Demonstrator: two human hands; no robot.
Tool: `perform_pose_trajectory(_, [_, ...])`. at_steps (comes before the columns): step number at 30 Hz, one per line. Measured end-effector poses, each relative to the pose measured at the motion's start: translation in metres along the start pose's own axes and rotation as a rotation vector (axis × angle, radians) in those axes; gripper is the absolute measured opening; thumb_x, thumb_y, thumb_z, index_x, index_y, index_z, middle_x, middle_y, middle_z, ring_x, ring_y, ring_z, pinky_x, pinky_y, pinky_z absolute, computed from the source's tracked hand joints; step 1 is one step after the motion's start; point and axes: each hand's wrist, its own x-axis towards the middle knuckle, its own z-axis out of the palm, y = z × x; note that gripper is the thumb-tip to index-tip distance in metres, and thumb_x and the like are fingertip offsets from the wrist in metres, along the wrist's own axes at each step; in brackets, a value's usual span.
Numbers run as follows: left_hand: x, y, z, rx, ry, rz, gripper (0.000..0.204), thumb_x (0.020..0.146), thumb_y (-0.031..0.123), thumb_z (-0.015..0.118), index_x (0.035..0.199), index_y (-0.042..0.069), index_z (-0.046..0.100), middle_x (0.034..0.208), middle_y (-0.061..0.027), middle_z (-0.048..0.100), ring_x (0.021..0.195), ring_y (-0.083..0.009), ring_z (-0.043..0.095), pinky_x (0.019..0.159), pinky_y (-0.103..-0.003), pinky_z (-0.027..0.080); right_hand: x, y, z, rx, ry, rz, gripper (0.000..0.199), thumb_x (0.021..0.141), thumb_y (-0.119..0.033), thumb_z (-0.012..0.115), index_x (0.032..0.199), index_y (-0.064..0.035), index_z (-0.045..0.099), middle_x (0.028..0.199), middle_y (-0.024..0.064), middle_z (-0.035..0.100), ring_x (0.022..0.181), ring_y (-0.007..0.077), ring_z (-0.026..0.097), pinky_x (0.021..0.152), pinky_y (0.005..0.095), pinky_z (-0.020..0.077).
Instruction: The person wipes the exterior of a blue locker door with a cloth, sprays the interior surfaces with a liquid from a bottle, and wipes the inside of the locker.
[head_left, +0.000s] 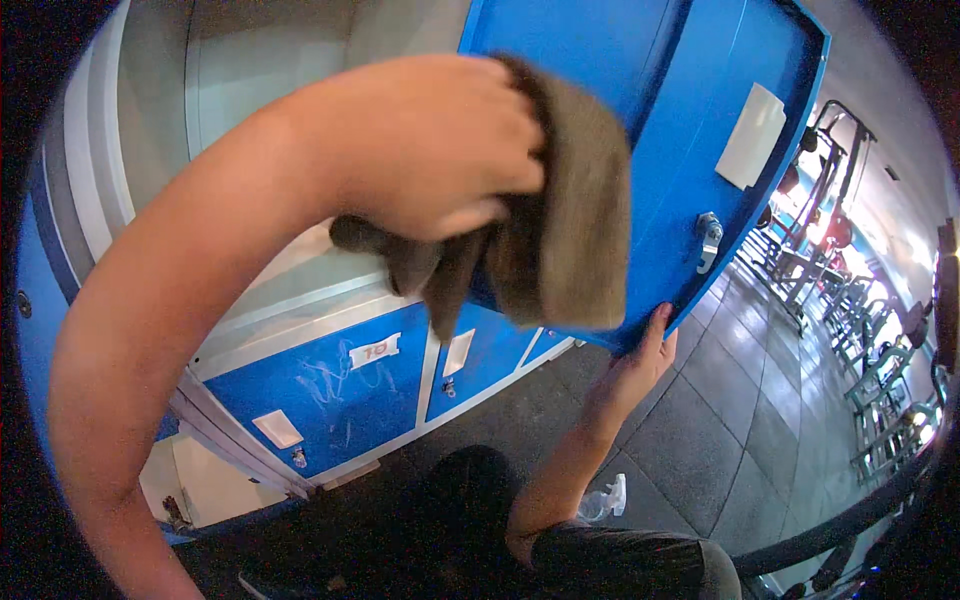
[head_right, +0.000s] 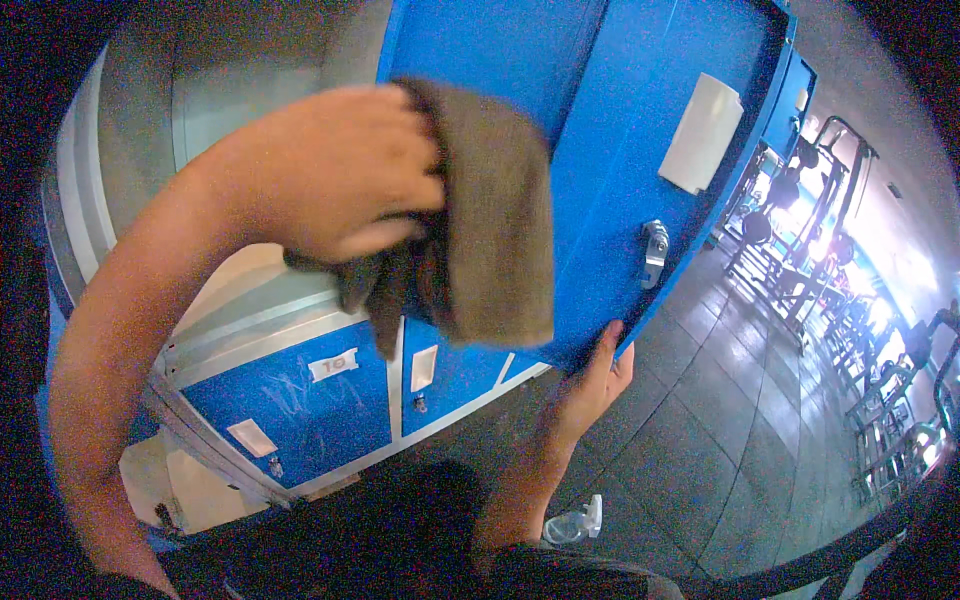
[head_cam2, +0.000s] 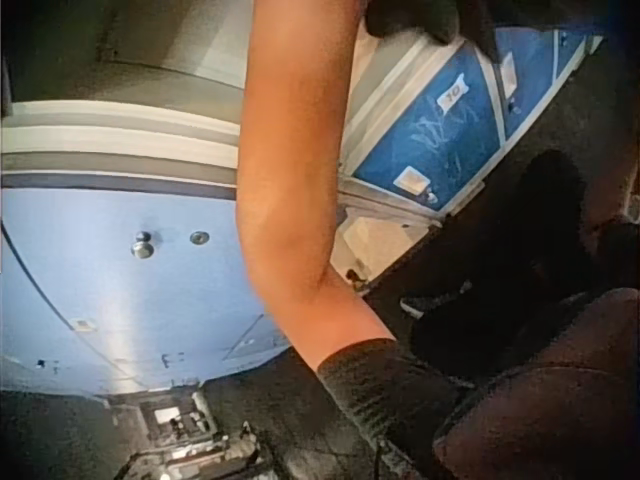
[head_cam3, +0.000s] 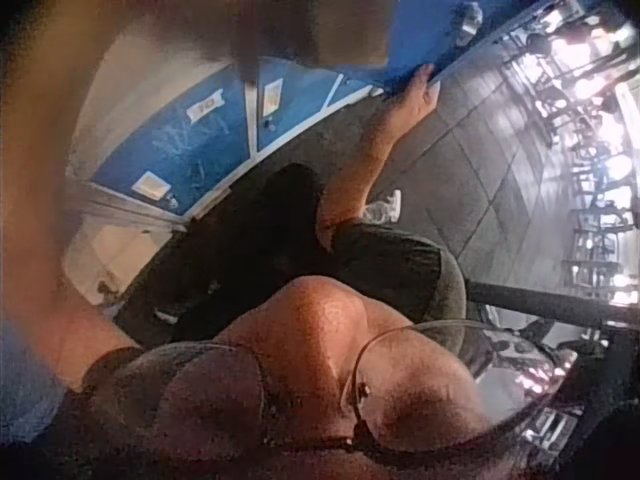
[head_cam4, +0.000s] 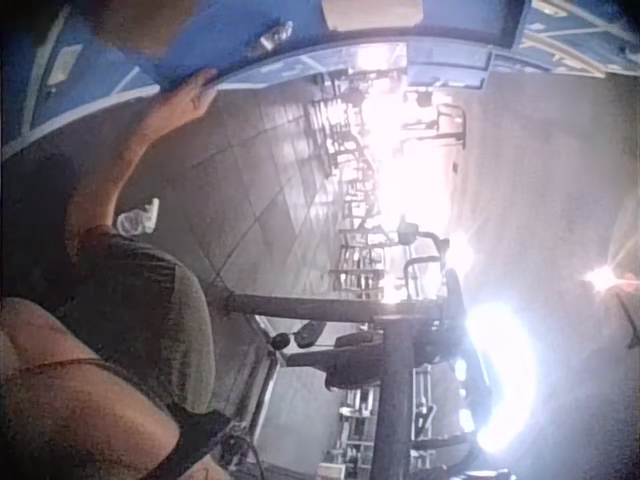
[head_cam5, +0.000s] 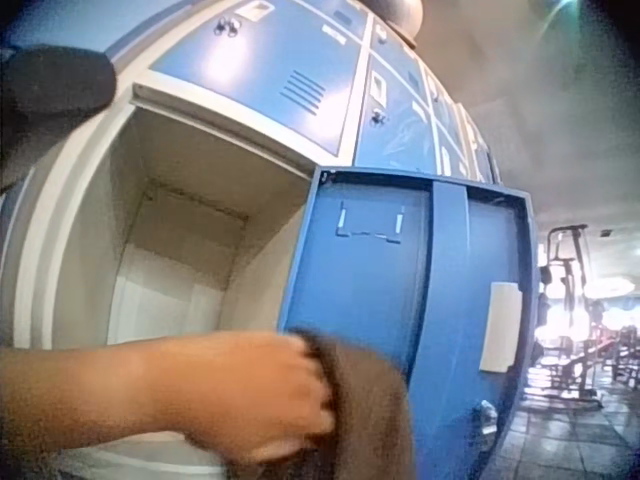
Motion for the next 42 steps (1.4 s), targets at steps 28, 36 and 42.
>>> perform_pose_trajectory(28, [-0.004,-0.011,0.006,0.199,0.157,-0.118,0.024,0.081,0.032,0.067,0.087,0.009,0.067,0.092,-0.0094,0.066,0.094,-0.0280,0.063,0.089,-0.042,0.046,0.004,0.009,-0.003,0.041,0.000,0.011,0.040,0.101,-0.036,0.059,0.116,0.0013,0.060,0.105,0.0060,0.066,0.092,0.0146,0.062,0.084,0.0295,0.0484])
perform_pose_trajectory(36, [0.000,-0.006,-0.004,0.147,0.163,-0.235,0.025,0.077,0.030,0.070,0.086,0.007,0.066,0.093,-0.0118,0.066,0.096,-0.0291,0.063,0.093,-0.041,0.046,0.001,0.004,0.001,0.052,0.028,-0.012,0.032,0.103,-0.032,0.058,0.113,-0.0013,0.062,0.100,0.0035,0.066,0.086,0.0118,0.059,0.079,0.0287,0.0468])
perform_pose_trajectory(42, [-0.001,0.005,0.019,-0.032,0.084,-0.018,0.026,0.076,0.032,0.070,0.085,0.007,0.067,0.091,-0.0108,0.066,0.096,-0.0289,0.063,0.093,-0.041,0.045,0.001,0.000,0.013,0.046,0.072,-0.041,0.032,0.103,-0.032,0.058,0.110,-0.0015,0.062,0.098,0.0027,0.066,0.084,0.0107,0.058,0.077,0.0282,0.0461])
